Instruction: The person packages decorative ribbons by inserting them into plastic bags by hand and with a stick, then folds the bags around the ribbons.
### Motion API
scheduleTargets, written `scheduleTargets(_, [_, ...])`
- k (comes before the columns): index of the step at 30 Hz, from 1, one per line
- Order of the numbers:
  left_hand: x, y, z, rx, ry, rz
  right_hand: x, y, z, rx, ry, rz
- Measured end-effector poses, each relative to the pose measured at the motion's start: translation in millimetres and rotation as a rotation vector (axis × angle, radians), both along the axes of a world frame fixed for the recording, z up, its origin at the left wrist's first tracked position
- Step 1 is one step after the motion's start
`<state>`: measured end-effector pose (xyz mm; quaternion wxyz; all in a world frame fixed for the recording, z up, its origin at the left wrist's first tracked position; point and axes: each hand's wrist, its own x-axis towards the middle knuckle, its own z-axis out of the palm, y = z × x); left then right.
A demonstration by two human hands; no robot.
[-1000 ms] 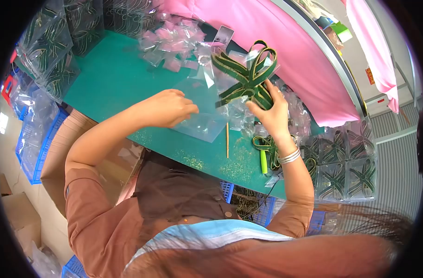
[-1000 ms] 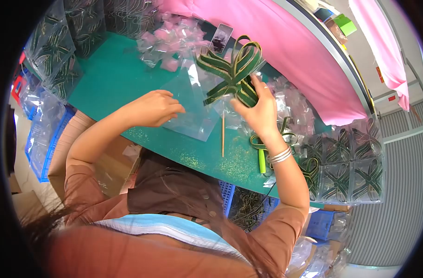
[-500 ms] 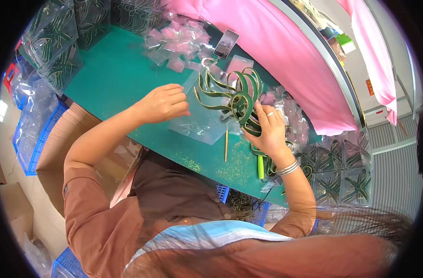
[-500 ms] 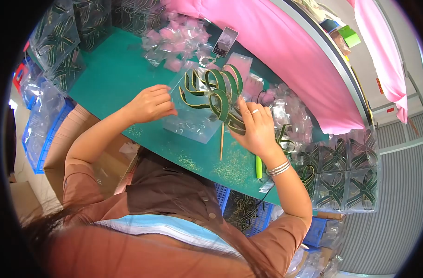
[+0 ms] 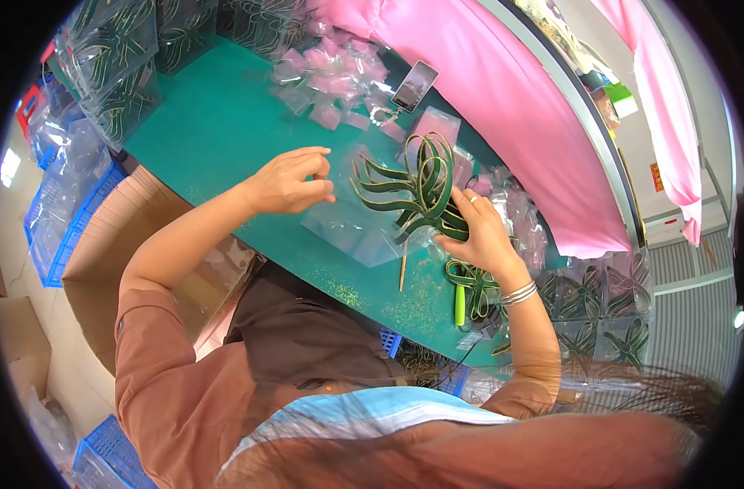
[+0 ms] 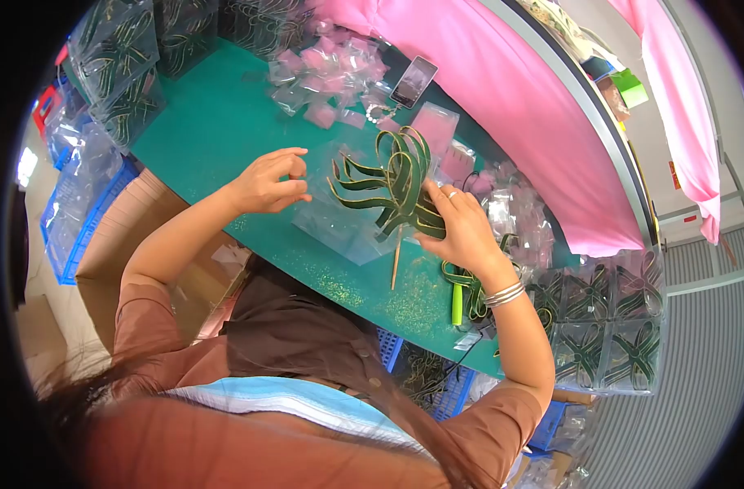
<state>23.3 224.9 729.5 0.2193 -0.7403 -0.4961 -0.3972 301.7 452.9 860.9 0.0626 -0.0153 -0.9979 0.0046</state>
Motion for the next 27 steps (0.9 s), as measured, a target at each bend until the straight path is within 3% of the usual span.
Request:
scheduleTargets(6, [7, 5, 5, -0.004, 0.059, -0.009, -4, 3, 2, 0.008, -0.044, 0.005])
scheduleTargets(12, [18, 3, 36, -0.302, 0.167, 0.034, -16, -4, 14, -0.008, -0.122, -0.003])
scheduleTargets(20, [21, -4, 61, -0.604, -0.015, 0.106, -15, 0, 18, -0.014, -0.074, 0.001])
scheduleTargets(24, [24, 1, 64, -0.628, -0.084, 0.098, -9, 2, 13, -0.048, -0.04, 0.013])
scheduleTargets(27, [34, 7, 64, -0.697, -0.049, 0.232, -6, -1, 14, -0.066, -0.048, -0.028])
